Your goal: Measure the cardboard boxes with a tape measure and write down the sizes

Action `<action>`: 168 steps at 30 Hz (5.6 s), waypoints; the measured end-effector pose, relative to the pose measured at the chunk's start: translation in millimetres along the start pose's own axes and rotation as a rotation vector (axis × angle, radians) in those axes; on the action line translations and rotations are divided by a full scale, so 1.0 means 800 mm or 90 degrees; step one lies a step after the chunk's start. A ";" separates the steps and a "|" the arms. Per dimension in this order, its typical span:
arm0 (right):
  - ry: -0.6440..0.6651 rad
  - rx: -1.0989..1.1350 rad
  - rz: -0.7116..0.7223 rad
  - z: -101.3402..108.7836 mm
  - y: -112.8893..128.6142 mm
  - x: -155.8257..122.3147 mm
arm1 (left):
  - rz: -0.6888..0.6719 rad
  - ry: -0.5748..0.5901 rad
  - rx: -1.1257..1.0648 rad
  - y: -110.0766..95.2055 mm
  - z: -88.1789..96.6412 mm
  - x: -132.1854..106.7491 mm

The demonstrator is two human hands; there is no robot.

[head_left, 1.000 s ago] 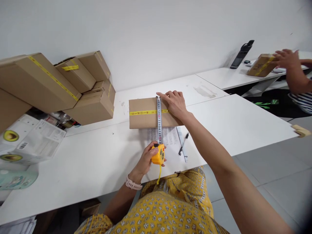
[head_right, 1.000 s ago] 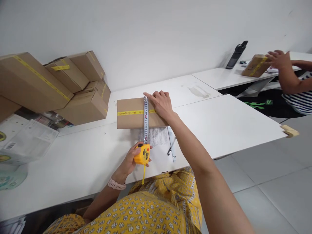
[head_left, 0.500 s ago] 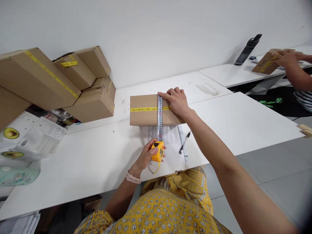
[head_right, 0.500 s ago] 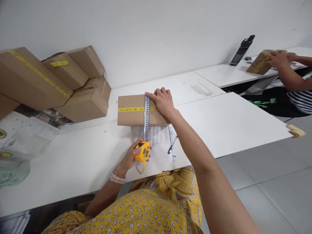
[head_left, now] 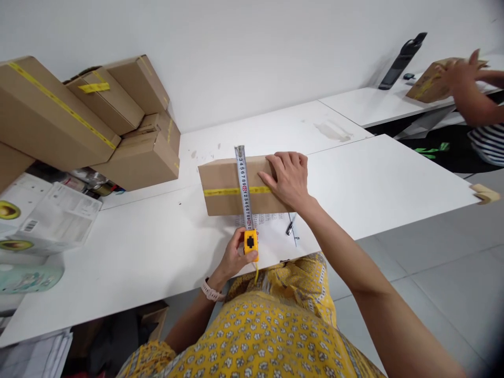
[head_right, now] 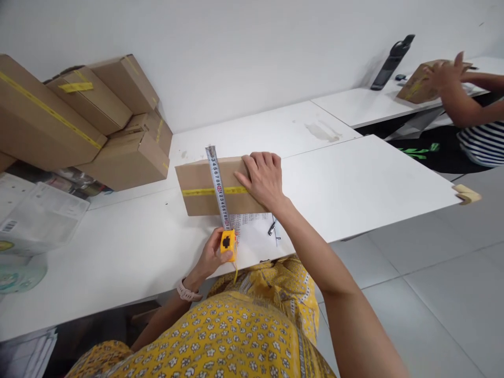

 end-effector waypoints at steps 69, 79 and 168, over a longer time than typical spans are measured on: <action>0.166 0.081 -0.396 -0.060 -0.106 -0.209 | -0.018 -0.116 0.881 0.021 0.094 0.000; 0.244 0.057 -0.387 -0.050 -0.130 -0.204 | -0.129 -0.030 0.823 0.013 0.066 0.014; 0.345 0.449 -0.389 -0.055 -0.070 -0.194 | -0.360 0.534 0.878 0.030 -0.115 0.035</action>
Point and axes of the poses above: each hand's wrist, its own x-axis towards the middle knuckle, its own z-axis out of the back of the hand, y = z × x, the point moved 4 cm from there along x, towards the middle knuckle, and after that the axes turned 12 degrees about -z, right-handed, at the moved point
